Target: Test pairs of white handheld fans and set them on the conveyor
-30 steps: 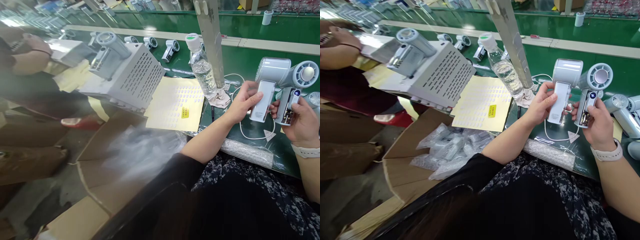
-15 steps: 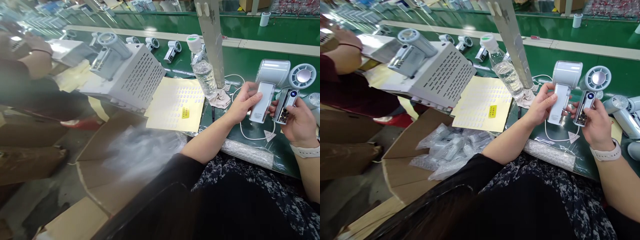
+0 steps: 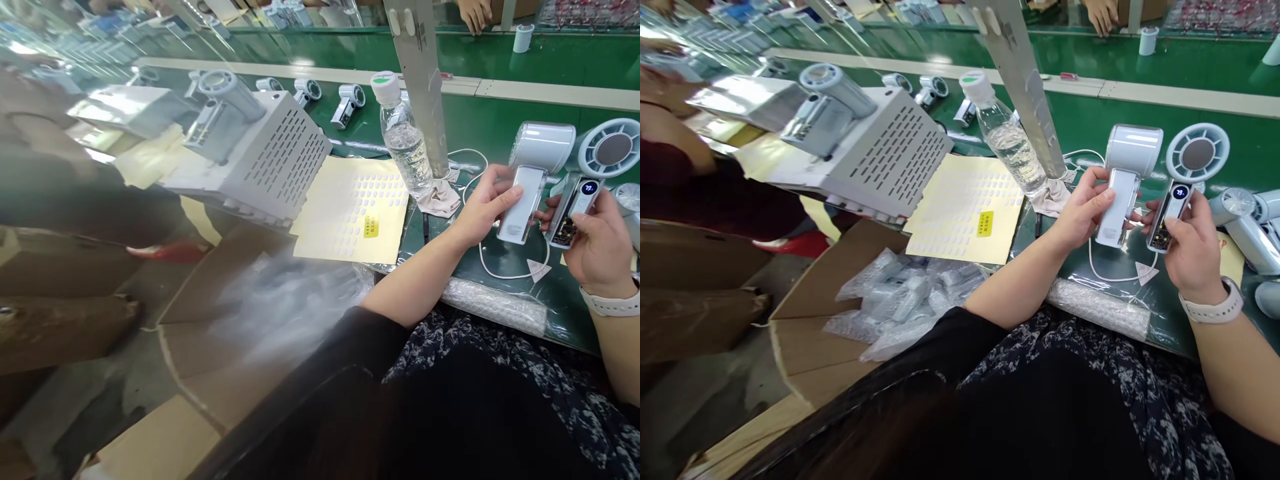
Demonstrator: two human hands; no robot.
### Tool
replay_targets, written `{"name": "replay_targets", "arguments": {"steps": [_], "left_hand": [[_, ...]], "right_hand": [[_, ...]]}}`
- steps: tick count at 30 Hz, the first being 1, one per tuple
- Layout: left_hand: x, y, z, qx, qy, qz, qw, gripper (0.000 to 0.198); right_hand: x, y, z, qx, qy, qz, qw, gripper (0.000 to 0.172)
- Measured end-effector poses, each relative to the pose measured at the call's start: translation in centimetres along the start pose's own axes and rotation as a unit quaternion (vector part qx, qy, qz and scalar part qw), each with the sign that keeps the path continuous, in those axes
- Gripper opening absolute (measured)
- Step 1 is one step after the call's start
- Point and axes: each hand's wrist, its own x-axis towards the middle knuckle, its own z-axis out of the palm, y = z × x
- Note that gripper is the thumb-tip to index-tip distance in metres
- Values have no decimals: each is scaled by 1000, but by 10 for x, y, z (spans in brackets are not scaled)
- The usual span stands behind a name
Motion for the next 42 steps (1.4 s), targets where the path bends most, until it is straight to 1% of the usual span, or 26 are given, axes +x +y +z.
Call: {"name": "replay_targets", "arguments": {"steps": [4,6,11,14,18,22,27,29,35,38,42], "left_hand": [[1,-2,-1,-1,9,4,1000,81],[2,-3,-2,0,13,-1,1000,80],[4,-5,-3,3,16,-5,1000,80],[3,-4,-3,3,11,-4,1000,82],[2,-2,-3,6,14,-7,1000,80],[3,-3,-4,3,14,-7,1000,78],[3,-4,-3,2,9,-6,1000,80],[3,-4,-3,6,12,-8,1000,80],[2,-4,-2,6,6,-12,1000,79],[3,-4,-2,8,5,-11,1000,76],[3,-4,-1,12,3,-5,1000,79]], "right_hand": [[0,-1,3,12,2,6,1000,51],[-1,-2,3,12,-4,-2,1000,53],[-6,-4,4,6,-8,-10,1000,42],[-6,-4,4,9,-10,-7,1000,43],[-4,0,2,12,-16,-4,1000,39],[-4,-1,2,14,-3,4,1000,42],[-4,-4,6,20,5,12,1000,47],[-3,-2,6,20,3,14,1000,47],[1,6,1,12,-9,-9,1000,46],[2,7,-1,13,-10,-8,1000,45],[2,6,0,19,-7,2,1000,45]]}}
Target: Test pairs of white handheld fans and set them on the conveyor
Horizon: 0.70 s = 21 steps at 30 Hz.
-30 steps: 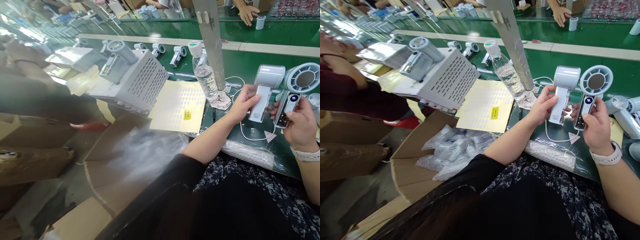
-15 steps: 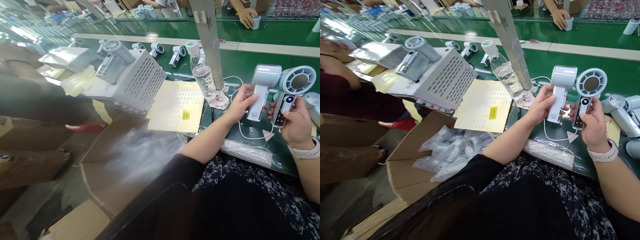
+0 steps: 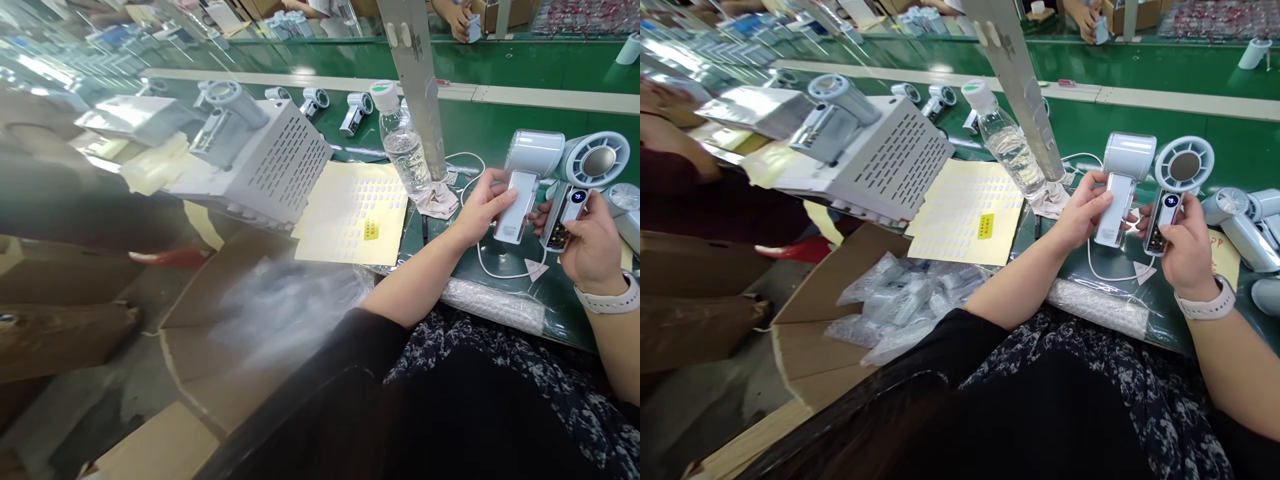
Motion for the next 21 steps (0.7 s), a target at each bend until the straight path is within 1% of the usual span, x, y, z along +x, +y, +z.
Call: {"name": "replay_targets", "arguments": {"steps": [6,12,17,21], "left_hand": [[0,-2,-1,-4,0,-5,1000,80],[3,-5,-3,-10,-6,10,1000,85],[5,-8,-5,-17,-15,9,1000,89],[5,-11,-6,-13,-6,4,1000,86]], "right_hand": [[-2,-2,3,5,10,3,1000,44],[-4,-6,2,9,-8,-6,1000,44],[-1,-2,-1,2,-11,-14,1000,42],[2,0,0,16,15,15,1000,42]]}}
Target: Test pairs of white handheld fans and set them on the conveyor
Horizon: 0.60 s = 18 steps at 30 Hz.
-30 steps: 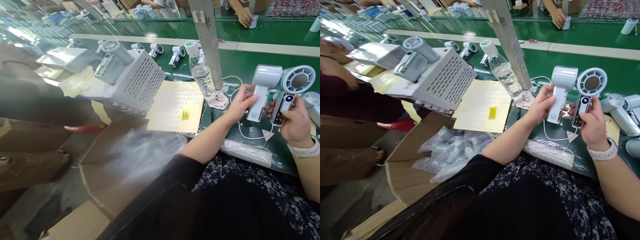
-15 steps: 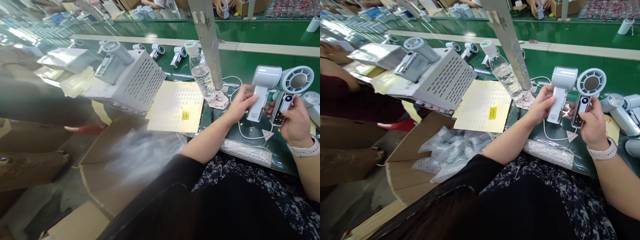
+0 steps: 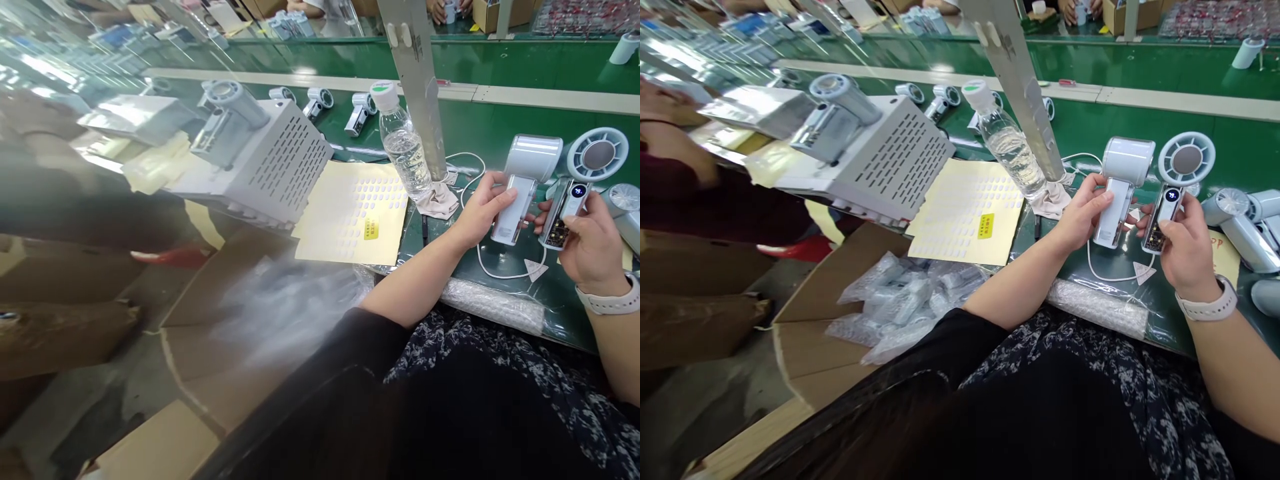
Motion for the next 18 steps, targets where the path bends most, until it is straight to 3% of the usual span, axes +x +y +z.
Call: {"name": "replay_targets", "arguments": {"steps": [10,18], "left_hand": [[-2,4,3,-10,15,9,1000,73],[-3,5,4,-20,20,5,1000,67]], "right_hand": [[0,0,2,4,6,31,999,41],[-3,4,-3,-21,-20,-3,1000,36]]}}
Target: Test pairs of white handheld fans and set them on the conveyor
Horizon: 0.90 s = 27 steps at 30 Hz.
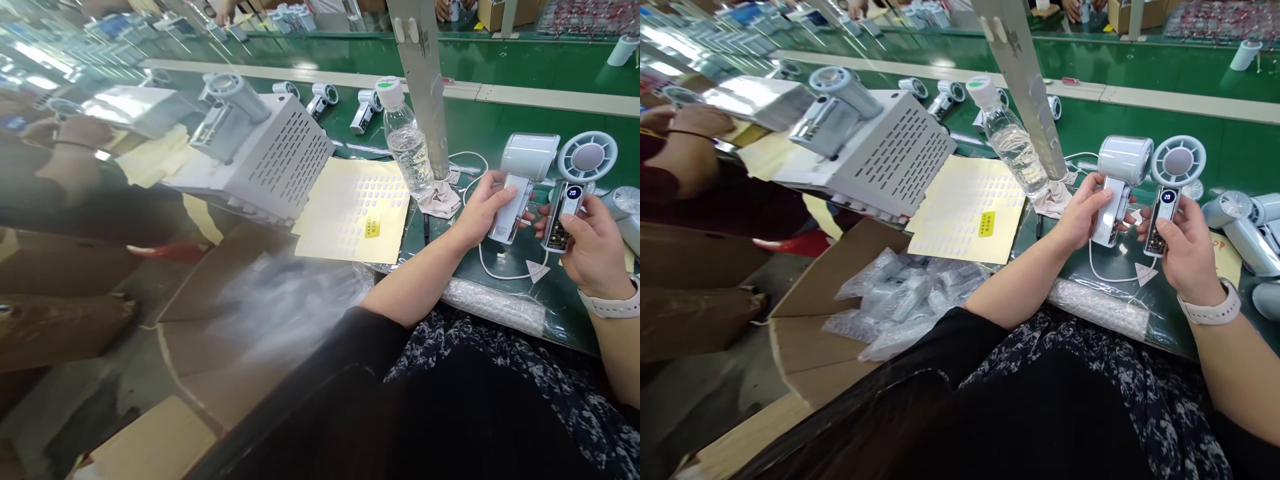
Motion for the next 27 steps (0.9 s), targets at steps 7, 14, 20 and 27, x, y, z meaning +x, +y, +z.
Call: {"name": "replay_targets", "arguments": {"steps": [7,14,20,27], "left_hand": [[1,-1,0,10,12,0,1000,64],[3,1,-1,-26,18,-32,999,50],[-2,10,4,-65,44,-36,996,45],[-8,10,4,-40,6,-24,999,63]], "right_hand": [[3,3,-3,5,-18,-16,1000,40],[2,-7,-1,-9,1,-36,999,30],[5,-10,-1,5,46,-6,999,29],[-7,-19,-1,55,-28,51,997,57]]}}
